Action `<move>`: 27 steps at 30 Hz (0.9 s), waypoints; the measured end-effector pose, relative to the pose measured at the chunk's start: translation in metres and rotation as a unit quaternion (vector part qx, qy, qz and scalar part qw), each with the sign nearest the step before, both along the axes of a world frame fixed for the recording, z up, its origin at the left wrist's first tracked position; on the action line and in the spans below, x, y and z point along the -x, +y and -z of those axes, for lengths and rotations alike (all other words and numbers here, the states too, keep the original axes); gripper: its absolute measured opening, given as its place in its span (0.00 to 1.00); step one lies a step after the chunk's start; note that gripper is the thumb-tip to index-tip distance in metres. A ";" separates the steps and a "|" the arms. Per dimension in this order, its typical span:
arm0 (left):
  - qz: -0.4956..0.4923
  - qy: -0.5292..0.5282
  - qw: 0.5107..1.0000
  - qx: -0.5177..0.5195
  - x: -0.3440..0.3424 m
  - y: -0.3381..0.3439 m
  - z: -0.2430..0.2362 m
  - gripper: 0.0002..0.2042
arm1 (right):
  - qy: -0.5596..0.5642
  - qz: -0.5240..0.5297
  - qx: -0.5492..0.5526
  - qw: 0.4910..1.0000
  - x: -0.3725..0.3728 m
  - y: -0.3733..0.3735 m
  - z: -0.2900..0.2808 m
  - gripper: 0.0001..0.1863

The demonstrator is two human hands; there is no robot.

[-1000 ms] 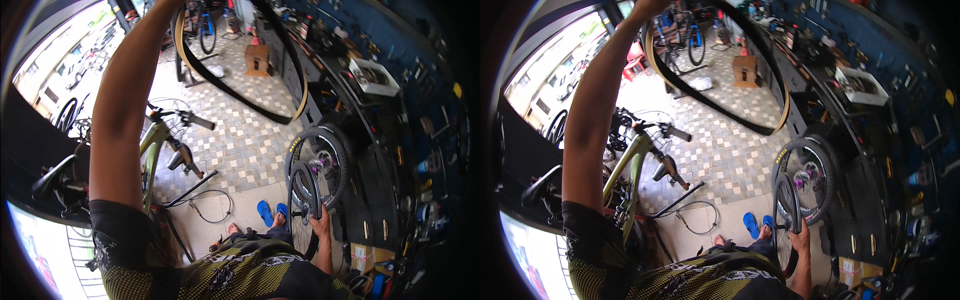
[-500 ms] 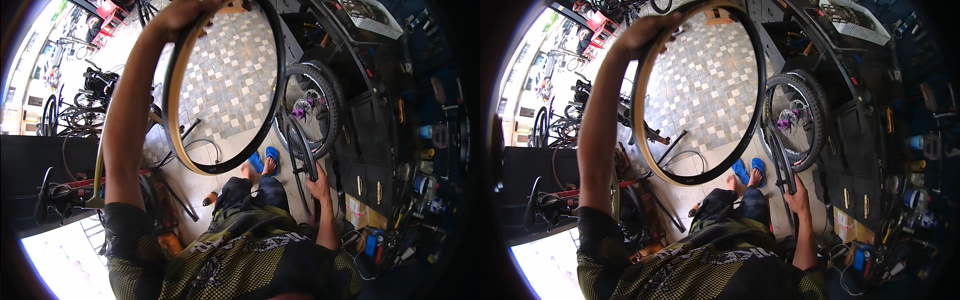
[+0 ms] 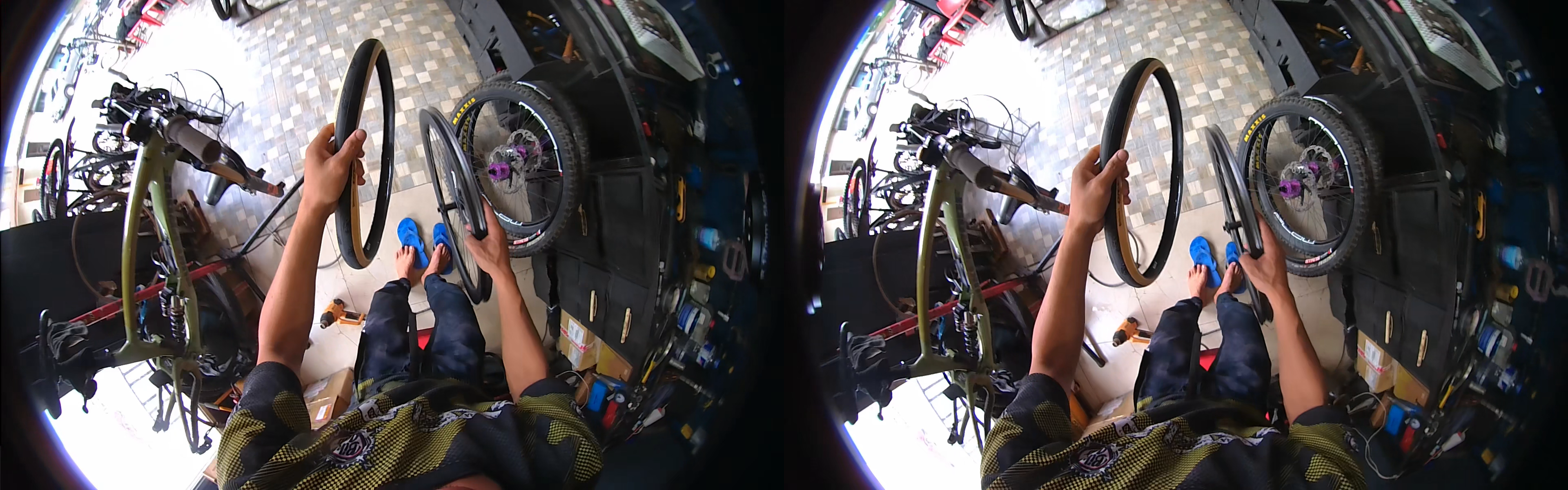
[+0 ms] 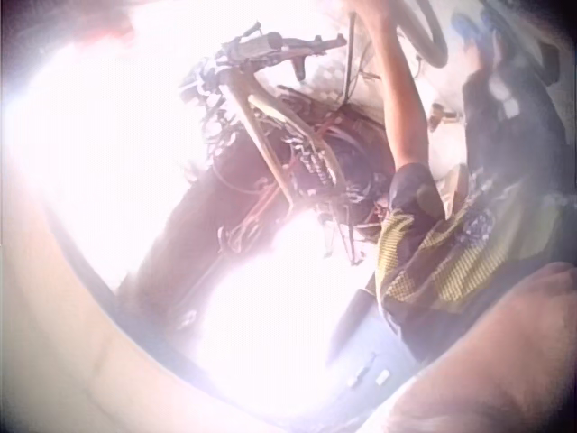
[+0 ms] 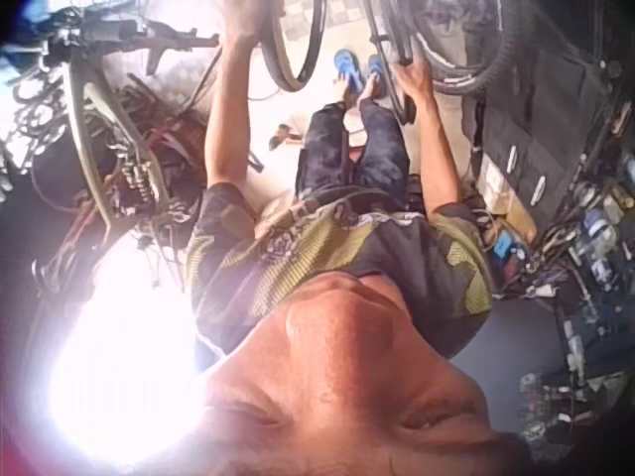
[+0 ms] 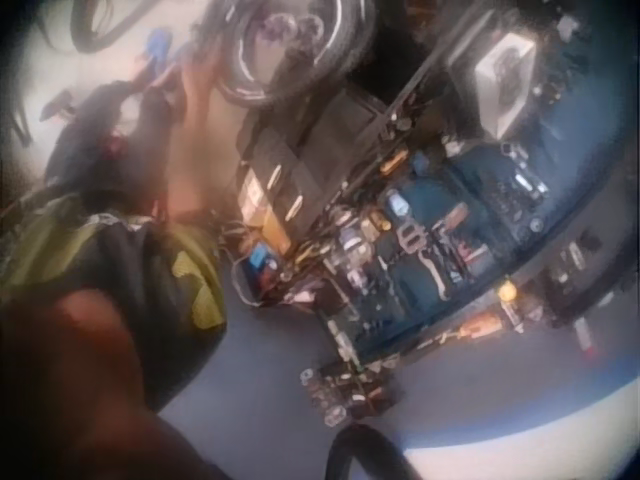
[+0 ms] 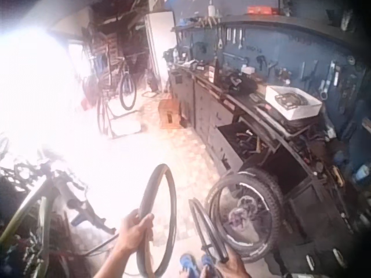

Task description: The person removes a bicycle tire from the rim, cuts a small section of the inner tube, and then reassembles the tire onto the rim. They use scissors to cut the tube and their hands to manipulate the tire and rim.

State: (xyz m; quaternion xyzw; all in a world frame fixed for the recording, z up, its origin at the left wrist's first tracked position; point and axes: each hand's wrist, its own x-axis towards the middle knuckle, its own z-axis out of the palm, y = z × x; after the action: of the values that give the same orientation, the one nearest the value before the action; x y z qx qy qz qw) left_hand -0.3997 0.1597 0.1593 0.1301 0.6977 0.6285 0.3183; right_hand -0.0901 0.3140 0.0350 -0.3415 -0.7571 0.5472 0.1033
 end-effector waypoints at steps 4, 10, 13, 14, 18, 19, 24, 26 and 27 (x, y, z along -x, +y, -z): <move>-0.060 0.044 0.997 -0.002 -0.005 -0.026 0.045 0.16 | -0.003 -0.012 -0.079 0.997 0.029 -0.014 0.057 0.44; -0.111 0.087 0.990 -0.014 -0.008 -0.063 0.101 0.16 | 0.036 0.020 -0.016 0.999 0.039 -0.026 0.101 0.44; -0.114 0.134 0.984 -0.011 -0.010 -0.071 0.120 0.18 | 0.036 0.039 0.045 0.998 0.033 -0.039 0.122 0.44; -0.119 0.141 0.983 -0.018 -0.017 -0.072 0.126 0.19 | 0.049 0.044 0.038 0.997 0.031 -0.045 0.130 0.44; -0.130 0.189 0.971 -0.061 -0.047 -0.080 0.138 0.19 | 0.130 0.040 0.007 0.991 0.010 -0.069 0.173 0.43; -0.130 0.200 0.968 -0.077 -0.058 -0.084 0.139 0.19 | 0.149 0.040 0.003 0.988 0.004 -0.075 0.182 0.43; -0.140 0.212 0.959 -0.127 -0.116 -0.110 0.140 0.19 | 0.137 0.060 0.006 0.989 -0.046 -0.127 0.196 0.44; -0.138 0.226 0.952 -0.153 -0.136 -0.116 0.125 0.20 | 0.165 0.057 -0.024 0.984 -0.067 -0.141 0.200 0.45; -0.134 0.236 0.947 -0.172 -0.143 -0.120 0.115 0.21 | 0.162 0.054 -0.044 0.984 -0.076 -0.147 0.201 0.45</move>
State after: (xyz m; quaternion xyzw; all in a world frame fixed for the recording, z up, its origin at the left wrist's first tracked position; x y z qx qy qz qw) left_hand -0.2563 0.0395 0.0439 0.2325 0.6455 0.7269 0.0302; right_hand -0.0140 0.1673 -0.1656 -0.2837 -0.7343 0.5552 0.2685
